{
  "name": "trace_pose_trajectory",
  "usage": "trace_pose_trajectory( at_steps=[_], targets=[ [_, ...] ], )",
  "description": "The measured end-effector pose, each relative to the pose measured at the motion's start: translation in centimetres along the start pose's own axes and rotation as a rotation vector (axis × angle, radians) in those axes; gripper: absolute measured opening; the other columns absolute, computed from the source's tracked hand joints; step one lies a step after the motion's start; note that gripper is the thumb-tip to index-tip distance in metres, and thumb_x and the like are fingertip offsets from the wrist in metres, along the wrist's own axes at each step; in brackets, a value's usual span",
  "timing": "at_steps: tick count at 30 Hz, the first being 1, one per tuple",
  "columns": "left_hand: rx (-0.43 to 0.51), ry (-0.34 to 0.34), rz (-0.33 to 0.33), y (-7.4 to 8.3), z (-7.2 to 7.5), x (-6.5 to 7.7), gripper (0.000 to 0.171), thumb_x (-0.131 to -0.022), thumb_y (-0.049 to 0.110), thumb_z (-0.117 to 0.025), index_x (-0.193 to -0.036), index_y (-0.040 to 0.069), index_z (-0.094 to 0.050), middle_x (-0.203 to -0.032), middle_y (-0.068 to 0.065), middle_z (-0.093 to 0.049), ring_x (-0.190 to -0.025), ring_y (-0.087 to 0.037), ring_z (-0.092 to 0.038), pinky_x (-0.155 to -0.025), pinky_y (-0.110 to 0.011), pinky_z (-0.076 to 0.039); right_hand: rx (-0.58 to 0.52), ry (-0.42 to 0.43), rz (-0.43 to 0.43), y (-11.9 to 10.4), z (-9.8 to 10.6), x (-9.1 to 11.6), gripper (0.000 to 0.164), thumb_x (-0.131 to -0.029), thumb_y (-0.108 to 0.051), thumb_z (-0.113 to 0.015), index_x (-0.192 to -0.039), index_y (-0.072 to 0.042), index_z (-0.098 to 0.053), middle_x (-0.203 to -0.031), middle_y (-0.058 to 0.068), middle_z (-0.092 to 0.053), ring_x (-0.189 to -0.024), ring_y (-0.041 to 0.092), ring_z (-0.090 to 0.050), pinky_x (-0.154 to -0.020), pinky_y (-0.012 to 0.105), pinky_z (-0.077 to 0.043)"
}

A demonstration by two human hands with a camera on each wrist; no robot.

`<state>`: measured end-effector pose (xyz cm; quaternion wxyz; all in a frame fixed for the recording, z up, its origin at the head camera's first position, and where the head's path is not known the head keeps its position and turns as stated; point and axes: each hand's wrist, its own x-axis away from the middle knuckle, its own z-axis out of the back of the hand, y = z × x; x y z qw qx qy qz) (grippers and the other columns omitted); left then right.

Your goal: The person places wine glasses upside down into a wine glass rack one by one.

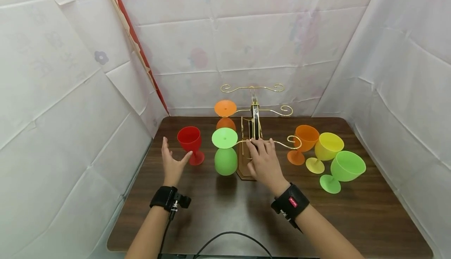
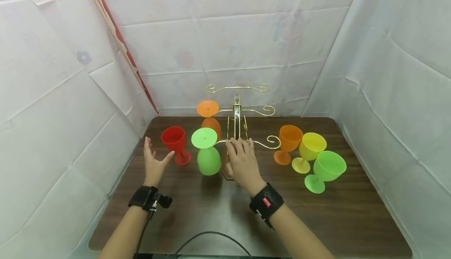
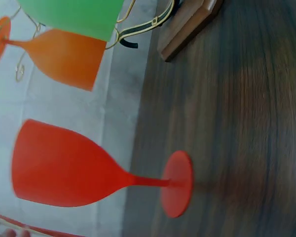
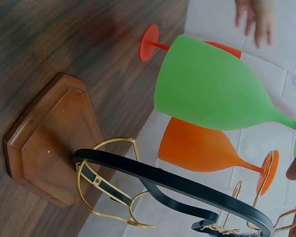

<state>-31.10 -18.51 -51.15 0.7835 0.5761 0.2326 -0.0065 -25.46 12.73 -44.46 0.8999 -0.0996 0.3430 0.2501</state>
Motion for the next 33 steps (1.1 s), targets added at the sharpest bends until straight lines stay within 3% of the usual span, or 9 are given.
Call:
trace_pose_trajectory(
  at_steps=[4,9,14,20,28,33],
  targets=[
    [0.043,-0.027,0.107,-1.7,-1.1,-0.4,0.108,-0.077,0.024,-0.079,-0.152,0.022,-0.003,-0.157,-0.005,-0.009,-0.142,-0.027,-0.012,-0.112,-0.051,-0.020,0.000,0.009,-0.002,0.0,-0.2,0.0,0.060,-0.069,-0.006,-0.067,-0.127,-0.001,-0.054,-0.120,0.018,-0.051,-0.110,0.038,-0.046,-0.100,0.063,-0.031],
    [0.065,-0.047,0.192,-3.1,-2.4,-1.0,0.110,-0.075,0.022,-0.080,-0.152,0.020,-0.001,-0.156,-0.009,-0.011,-0.141,-0.030,-0.014,-0.113,-0.048,-0.019,-0.002,-0.009,-0.014,0.0,-0.3,0.1,0.061,-0.068,-0.006,-0.069,-0.128,-0.001,-0.053,-0.121,0.018,-0.051,-0.112,0.038,-0.046,-0.100,0.063,-0.031],
    [0.132,-0.074,0.266,-2.4,-3.1,-1.3,0.108,-0.076,0.018,-0.079,-0.152,0.016,-0.001,-0.155,-0.011,-0.014,-0.141,-0.030,-0.015,-0.112,-0.052,-0.019,-0.009,-0.026,-0.024,-0.2,-0.1,0.0,0.058,-0.071,-0.007,-0.065,-0.128,-0.001,-0.053,-0.122,0.018,-0.050,-0.112,0.038,-0.046,-0.101,0.062,-0.031],
    [0.215,-0.073,0.249,-0.4,-3.5,-1.4,0.100,-0.076,0.004,-0.076,-0.150,0.005,-0.008,-0.148,-0.017,-0.023,-0.133,-0.034,-0.027,-0.108,-0.053,-0.027,0.004,0.000,-0.019,-0.2,-0.3,0.1,0.057,-0.071,-0.007,-0.064,-0.127,-0.002,-0.054,-0.121,0.017,-0.051,-0.111,0.037,-0.046,-0.101,0.062,-0.032],
    [0.156,-0.007,0.281,-4.1,-5.1,-2.6,0.101,-0.074,0.009,-0.079,-0.150,0.015,-0.012,-0.148,-0.012,-0.024,-0.133,-0.031,-0.027,-0.107,-0.052,-0.029,-0.001,0.007,-0.025,-0.3,-0.4,0.2,0.057,-0.071,-0.007,-0.064,-0.127,-0.002,-0.054,-0.122,0.018,-0.052,-0.111,0.036,-0.046,-0.101,0.062,-0.031],
    [0.120,0.041,0.306,-5.0,-5.9,-3.0,0.099,-0.074,0.013,-0.079,-0.149,0.017,-0.014,-0.146,-0.011,-0.026,-0.131,-0.031,-0.028,-0.106,-0.052,-0.030,0.003,0.003,-0.030,-0.2,-0.5,0.2,0.058,-0.071,-0.007,-0.064,-0.128,-0.002,-0.053,-0.123,0.017,-0.051,-0.112,0.036,-0.046,-0.102,0.061,-0.030]
  ],
)
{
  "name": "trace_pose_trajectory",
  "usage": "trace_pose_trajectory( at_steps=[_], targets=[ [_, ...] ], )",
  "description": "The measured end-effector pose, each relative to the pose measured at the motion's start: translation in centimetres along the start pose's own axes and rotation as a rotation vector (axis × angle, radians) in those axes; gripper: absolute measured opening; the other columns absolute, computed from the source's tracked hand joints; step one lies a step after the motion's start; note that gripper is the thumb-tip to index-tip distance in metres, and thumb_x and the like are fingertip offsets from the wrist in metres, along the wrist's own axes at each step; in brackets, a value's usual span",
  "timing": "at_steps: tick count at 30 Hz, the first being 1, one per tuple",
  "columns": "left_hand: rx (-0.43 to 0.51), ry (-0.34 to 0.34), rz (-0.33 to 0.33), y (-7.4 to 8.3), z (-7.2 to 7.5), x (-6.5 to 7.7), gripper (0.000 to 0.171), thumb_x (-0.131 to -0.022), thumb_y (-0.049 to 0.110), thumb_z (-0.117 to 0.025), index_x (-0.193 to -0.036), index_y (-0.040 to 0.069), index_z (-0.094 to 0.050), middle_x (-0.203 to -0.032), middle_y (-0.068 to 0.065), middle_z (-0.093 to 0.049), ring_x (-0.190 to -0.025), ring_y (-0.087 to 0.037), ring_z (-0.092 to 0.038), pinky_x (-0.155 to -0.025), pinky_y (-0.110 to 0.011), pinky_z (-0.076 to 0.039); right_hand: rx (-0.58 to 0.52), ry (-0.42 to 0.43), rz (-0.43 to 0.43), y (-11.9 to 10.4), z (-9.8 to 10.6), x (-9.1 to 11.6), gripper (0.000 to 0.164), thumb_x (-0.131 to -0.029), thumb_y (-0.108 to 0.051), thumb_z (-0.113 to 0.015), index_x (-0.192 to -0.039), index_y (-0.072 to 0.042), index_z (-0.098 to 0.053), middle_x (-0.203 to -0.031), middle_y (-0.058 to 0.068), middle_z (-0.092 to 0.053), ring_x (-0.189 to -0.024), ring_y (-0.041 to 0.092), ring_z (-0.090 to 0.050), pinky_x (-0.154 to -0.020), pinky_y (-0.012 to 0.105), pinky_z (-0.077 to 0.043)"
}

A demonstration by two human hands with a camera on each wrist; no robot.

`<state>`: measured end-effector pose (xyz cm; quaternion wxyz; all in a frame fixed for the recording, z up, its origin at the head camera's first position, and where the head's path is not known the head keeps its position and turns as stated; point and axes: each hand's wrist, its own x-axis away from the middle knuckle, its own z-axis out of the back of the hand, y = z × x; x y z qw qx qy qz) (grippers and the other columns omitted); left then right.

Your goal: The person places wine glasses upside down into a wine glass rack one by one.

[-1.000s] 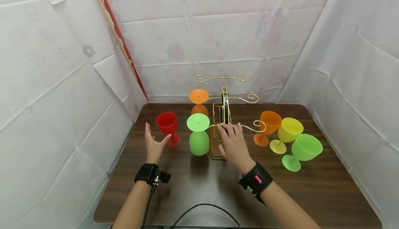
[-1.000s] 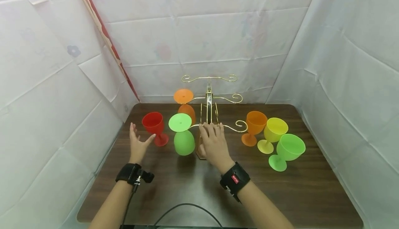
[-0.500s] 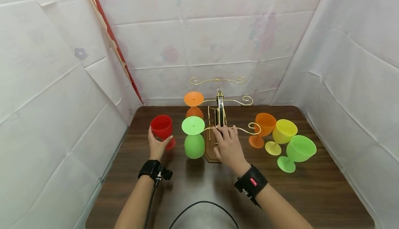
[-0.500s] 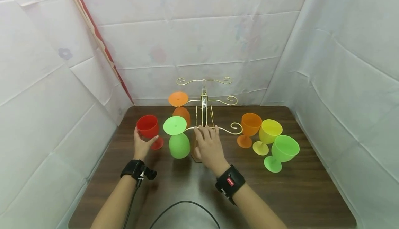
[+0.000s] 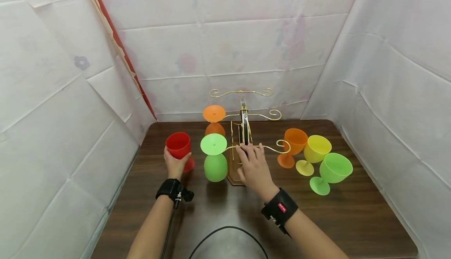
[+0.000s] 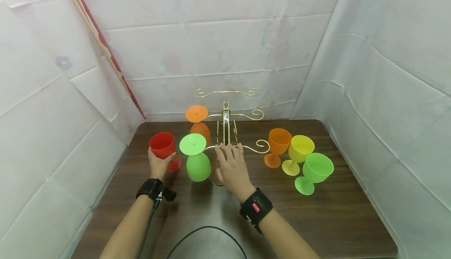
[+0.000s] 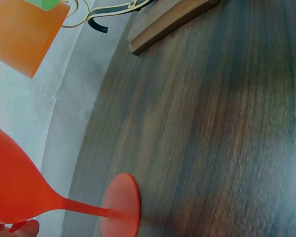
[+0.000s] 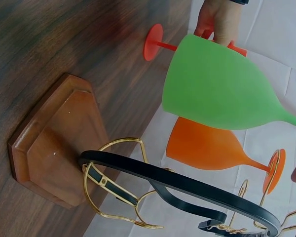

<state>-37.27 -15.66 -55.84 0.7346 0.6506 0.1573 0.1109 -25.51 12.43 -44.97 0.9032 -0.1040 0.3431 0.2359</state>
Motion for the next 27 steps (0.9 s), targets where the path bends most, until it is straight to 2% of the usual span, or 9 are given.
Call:
trace_pose_trajectory(
  at_steps=[8,14,20,27],
  targets=[
    [-0.016,0.036,0.015,0.2,0.4,0.2,0.098,-0.074,0.012,-0.079,-0.148,0.015,-0.016,-0.146,-0.011,-0.026,-0.132,-0.030,-0.028,-0.107,-0.052,-0.029,0.008,-0.013,0.004,-0.4,-0.3,0.0,0.059,-0.072,-0.009,-0.064,-0.129,-0.002,-0.052,-0.124,0.017,-0.051,-0.114,0.036,-0.045,-0.103,0.061,-0.029],
    [-0.001,0.051,-0.014,1.1,0.7,0.4,0.097,-0.073,0.012,-0.080,-0.148,0.016,-0.018,-0.145,-0.009,-0.028,-0.131,-0.028,-0.030,-0.105,-0.049,-0.031,0.018,-0.016,0.004,-0.4,-0.2,0.0,0.060,-0.072,-0.010,-0.067,-0.130,-0.003,-0.051,-0.124,0.017,-0.050,-0.115,0.036,-0.044,-0.103,0.061,-0.029],
    [0.028,0.038,-0.037,2.1,1.0,0.8,0.097,-0.074,0.013,-0.080,-0.148,0.017,-0.017,-0.145,-0.008,-0.027,-0.131,-0.027,-0.029,-0.105,-0.049,-0.032,0.031,-0.006,0.009,-0.2,-0.2,0.0,0.063,-0.069,-0.010,-0.070,-0.129,-0.003,-0.051,-0.125,0.017,-0.050,-0.115,0.036,-0.045,-0.103,0.061,-0.029],
    [0.052,-0.008,-0.035,3.0,1.5,2.0,0.098,-0.075,0.013,-0.079,-0.149,0.016,-0.015,-0.146,-0.007,-0.027,-0.132,-0.026,-0.029,-0.106,-0.049,-0.030,0.029,0.003,0.011,0.1,-0.2,0.0,0.063,-0.069,-0.010,-0.070,-0.129,-0.003,-0.051,-0.124,0.017,-0.050,-0.115,0.036,-0.045,-0.103,0.061,-0.029]
  ],
)
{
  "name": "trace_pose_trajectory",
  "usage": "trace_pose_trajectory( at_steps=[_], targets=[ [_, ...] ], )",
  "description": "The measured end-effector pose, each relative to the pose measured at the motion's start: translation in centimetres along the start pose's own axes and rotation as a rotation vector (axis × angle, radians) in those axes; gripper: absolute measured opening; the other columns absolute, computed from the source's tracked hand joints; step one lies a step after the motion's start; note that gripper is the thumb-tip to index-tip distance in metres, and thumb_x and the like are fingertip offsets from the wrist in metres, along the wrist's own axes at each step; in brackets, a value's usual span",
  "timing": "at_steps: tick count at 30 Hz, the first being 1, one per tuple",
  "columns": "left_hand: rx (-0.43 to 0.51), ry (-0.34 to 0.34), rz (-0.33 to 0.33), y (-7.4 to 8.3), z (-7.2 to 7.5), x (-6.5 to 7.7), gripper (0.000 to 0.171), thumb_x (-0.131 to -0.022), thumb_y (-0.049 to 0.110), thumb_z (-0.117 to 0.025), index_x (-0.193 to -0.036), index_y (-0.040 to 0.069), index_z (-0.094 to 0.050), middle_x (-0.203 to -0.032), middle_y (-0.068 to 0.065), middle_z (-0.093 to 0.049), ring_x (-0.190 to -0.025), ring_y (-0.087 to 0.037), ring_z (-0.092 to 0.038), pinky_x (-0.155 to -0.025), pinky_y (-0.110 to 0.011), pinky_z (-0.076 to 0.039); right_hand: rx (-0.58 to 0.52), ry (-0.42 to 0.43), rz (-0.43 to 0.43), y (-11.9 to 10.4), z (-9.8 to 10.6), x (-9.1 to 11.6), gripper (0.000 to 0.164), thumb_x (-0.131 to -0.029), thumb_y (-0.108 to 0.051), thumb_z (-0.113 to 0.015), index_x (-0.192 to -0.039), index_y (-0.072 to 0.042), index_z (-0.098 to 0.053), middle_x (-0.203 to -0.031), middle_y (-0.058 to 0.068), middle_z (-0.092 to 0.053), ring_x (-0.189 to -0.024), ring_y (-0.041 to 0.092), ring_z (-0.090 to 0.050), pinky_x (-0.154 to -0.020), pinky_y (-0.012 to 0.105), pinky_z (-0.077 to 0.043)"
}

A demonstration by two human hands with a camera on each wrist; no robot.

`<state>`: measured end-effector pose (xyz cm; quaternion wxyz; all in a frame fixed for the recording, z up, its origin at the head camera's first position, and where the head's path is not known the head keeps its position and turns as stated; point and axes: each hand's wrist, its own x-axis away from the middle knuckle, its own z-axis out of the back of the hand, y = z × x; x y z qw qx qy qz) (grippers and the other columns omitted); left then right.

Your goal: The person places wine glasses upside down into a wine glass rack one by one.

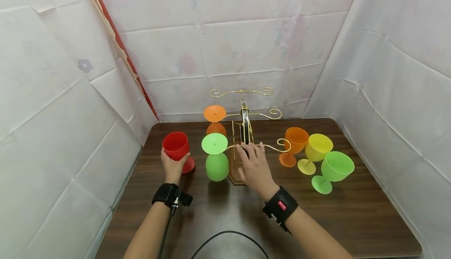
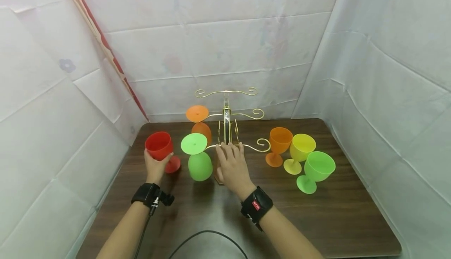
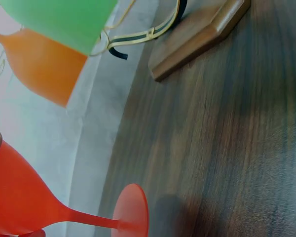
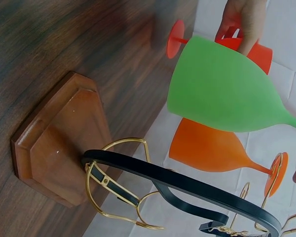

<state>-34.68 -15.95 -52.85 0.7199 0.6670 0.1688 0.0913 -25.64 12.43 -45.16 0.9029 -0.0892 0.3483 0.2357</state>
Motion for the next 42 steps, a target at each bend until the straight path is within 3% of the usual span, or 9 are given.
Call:
trace_pose_trajectory(
  at_steps=[8,18,24,31,38,42],
  targets=[
    [0.029,-0.057,-0.012,1.5,0.9,2.5,0.094,-0.072,0.007,-0.080,-0.146,0.017,-0.022,-0.141,-0.005,-0.034,-0.127,-0.024,-0.034,-0.104,-0.047,-0.033,-0.016,-0.015,-0.006,0.1,0.3,0.0,0.065,-0.069,-0.011,-0.071,-0.130,-0.002,-0.050,-0.125,0.018,-0.049,-0.115,0.037,-0.044,-0.103,0.061,-0.029],
    [0.061,-0.148,0.052,4.2,2.5,6.2,0.089,-0.075,0.005,-0.077,-0.144,0.017,-0.022,-0.138,-0.004,-0.038,-0.123,-0.021,-0.038,-0.102,-0.041,-0.036,-0.046,-0.018,-0.012,0.5,0.6,-0.1,0.063,-0.070,-0.008,-0.071,-0.130,-0.001,-0.051,-0.124,0.018,-0.049,-0.115,0.038,-0.044,-0.103,0.061,-0.028],
    [0.017,-0.182,0.039,4.7,3.6,8.3,0.089,-0.076,0.007,-0.077,-0.144,0.019,-0.021,-0.139,-0.003,-0.037,-0.124,-0.022,-0.037,-0.097,-0.041,-0.040,-0.069,-0.021,-0.022,0.2,0.5,-0.1,0.064,-0.069,-0.006,-0.073,-0.129,-0.001,-0.052,-0.123,0.017,-0.050,-0.115,0.038,-0.045,-0.103,0.062,-0.028],
    [-0.017,-0.227,0.048,5.8,4.5,10.9,0.085,-0.078,0.008,-0.076,-0.144,0.021,-0.023,-0.139,-0.001,-0.038,-0.122,-0.021,-0.038,-0.089,-0.030,-0.047,-0.086,-0.024,-0.032,0.0,0.6,-0.1,0.063,-0.069,-0.006,-0.072,-0.129,-0.001,-0.052,-0.123,0.017,-0.049,-0.116,0.039,-0.045,-0.104,0.062,-0.026],
    [0.011,-0.270,0.033,6.8,4.4,13.2,0.083,-0.076,0.008,-0.078,-0.141,0.022,-0.027,-0.136,0.000,-0.042,-0.121,-0.020,-0.039,-0.093,-0.040,-0.045,-0.101,-0.012,-0.036,-0.1,0.7,-0.1,0.061,-0.071,-0.007,-0.070,-0.129,-0.002,-0.052,-0.124,0.017,-0.050,-0.116,0.037,-0.045,-0.105,0.061,-0.026],
    [0.016,-0.305,0.005,7.0,4.0,14.1,0.083,-0.075,0.008,-0.078,-0.140,0.021,-0.029,-0.135,-0.002,-0.043,-0.120,-0.022,-0.041,-0.091,-0.040,-0.046,-0.105,-0.005,-0.040,-0.1,0.6,-0.1,0.058,-0.073,-0.008,-0.068,-0.128,-0.002,-0.052,-0.123,0.017,-0.050,-0.116,0.036,-0.045,-0.106,0.060,-0.025]
  ],
)
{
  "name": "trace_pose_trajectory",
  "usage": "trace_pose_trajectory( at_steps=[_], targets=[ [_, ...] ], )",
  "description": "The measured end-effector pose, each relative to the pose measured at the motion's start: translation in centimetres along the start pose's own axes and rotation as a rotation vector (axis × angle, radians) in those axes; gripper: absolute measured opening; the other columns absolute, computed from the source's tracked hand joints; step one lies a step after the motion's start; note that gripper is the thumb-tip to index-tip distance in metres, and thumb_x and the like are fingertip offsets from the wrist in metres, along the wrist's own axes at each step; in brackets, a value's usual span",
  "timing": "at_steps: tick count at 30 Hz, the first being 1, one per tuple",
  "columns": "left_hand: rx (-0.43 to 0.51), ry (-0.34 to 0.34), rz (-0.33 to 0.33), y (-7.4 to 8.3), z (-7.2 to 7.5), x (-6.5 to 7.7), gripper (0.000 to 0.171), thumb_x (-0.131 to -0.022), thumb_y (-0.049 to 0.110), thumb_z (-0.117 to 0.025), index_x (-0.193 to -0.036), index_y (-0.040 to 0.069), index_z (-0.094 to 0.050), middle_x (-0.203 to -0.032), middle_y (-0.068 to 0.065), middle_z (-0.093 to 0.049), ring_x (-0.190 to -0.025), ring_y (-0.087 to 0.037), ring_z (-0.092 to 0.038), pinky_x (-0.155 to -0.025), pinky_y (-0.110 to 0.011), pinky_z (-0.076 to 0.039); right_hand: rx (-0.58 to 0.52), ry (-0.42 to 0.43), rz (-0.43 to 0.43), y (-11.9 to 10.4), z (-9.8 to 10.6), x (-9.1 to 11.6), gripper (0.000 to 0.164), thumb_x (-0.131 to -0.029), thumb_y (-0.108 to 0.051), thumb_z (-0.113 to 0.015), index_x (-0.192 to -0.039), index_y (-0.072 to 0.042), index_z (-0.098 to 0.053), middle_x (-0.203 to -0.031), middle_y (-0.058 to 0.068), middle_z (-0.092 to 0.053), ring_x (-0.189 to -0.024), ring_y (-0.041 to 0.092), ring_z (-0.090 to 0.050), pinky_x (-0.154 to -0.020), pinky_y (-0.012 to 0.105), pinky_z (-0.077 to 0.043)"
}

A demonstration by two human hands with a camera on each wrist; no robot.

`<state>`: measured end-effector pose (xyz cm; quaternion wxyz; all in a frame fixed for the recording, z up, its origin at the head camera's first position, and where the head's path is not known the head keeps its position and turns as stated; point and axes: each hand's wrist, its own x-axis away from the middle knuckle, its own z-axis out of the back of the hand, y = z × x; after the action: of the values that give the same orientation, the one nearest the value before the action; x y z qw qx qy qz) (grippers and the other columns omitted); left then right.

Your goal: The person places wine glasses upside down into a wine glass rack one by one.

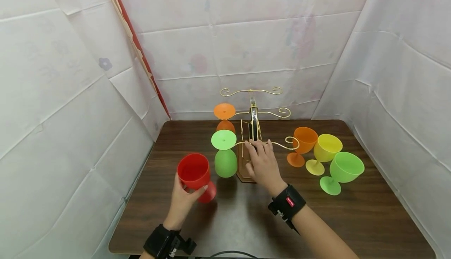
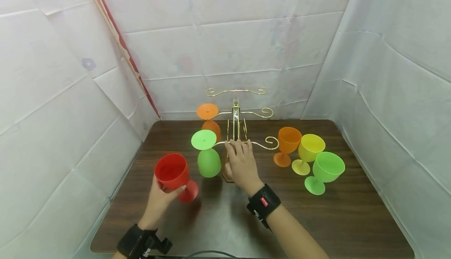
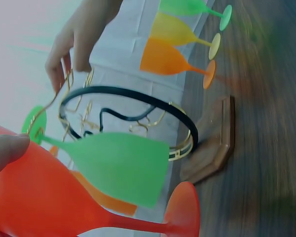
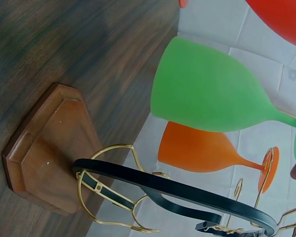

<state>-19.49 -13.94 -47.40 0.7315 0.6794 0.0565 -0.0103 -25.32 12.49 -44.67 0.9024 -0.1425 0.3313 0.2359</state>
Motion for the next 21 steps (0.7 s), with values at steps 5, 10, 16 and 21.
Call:
trace_pose_trajectory(
  at_steps=[5,10,16,21],
  targets=[
    [0.032,-0.035,-0.018,0.4,-0.8,0.4,0.082,-0.074,0.005,-0.078,-0.138,0.024,-0.031,-0.134,0.001,-0.044,-0.119,-0.021,-0.042,-0.087,-0.037,-0.050,-0.004,0.009,0.009,0.2,0.0,0.1,0.057,-0.073,-0.008,-0.066,-0.128,-0.002,-0.053,-0.123,0.017,-0.051,-0.116,0.036,-0.045,-0.105,0.060,-0.026],
    [0.051,-0.053,-0.048,1.1,-1.5,0.9,0.083,-0.073,0.001,-0.078,-0.139,0.021,-0.032,-0.134,-0.003,-0.045,-0.120,-0.023,-0.042,-0.087,-0.033,-0.050,-0.005,0.032,0.042,0.4,-0.1,0.2,0.057,-0.073,-0.009,-0.063,-0.128,-0.002,-0.053,-0.123,0.017,-0.052,-0.114,0.036,-0.046,-0.104,0.060,-0.028],
    [0.034,-0.094,-0.065,1.8,-2.6,1.0,0.081,-0.072,0.005,-0.079,-0.137,0.020,-0.034,-0.133,-0.004,-0.047,-0.120,-0.026,-0.043,-0.085,-0.037,-0.050,-0.026,0.076,0.061,0.7,0.0,0.3,0.054,-0.073,-0.009,-0.062,-0.127,-0.002,-0.054,-0.122,0.016,-0.053,-0.110,0.035,-0.048,-0.101,0.060,-0.031],
    [0.057,-0.151,-0.074,2.2,-3.6,0.9,0.079,-0.073,0.008,-0.079,-0.137,0.022,-0.034,-0.134,-0.002,-0.046,-0.121,-0.026,-0.042,-0.086,-0.038,-0.049,-0.064,0.060,0.036,0.5,0.1,0.2,0.053,-0.075,-0.009,-0.061,-0.127,-0.002,-0.053,-0.123,0.016,-0.051,-0.111,0.035,-0.047,-0.103,0.061,-0.028]
  ],
)
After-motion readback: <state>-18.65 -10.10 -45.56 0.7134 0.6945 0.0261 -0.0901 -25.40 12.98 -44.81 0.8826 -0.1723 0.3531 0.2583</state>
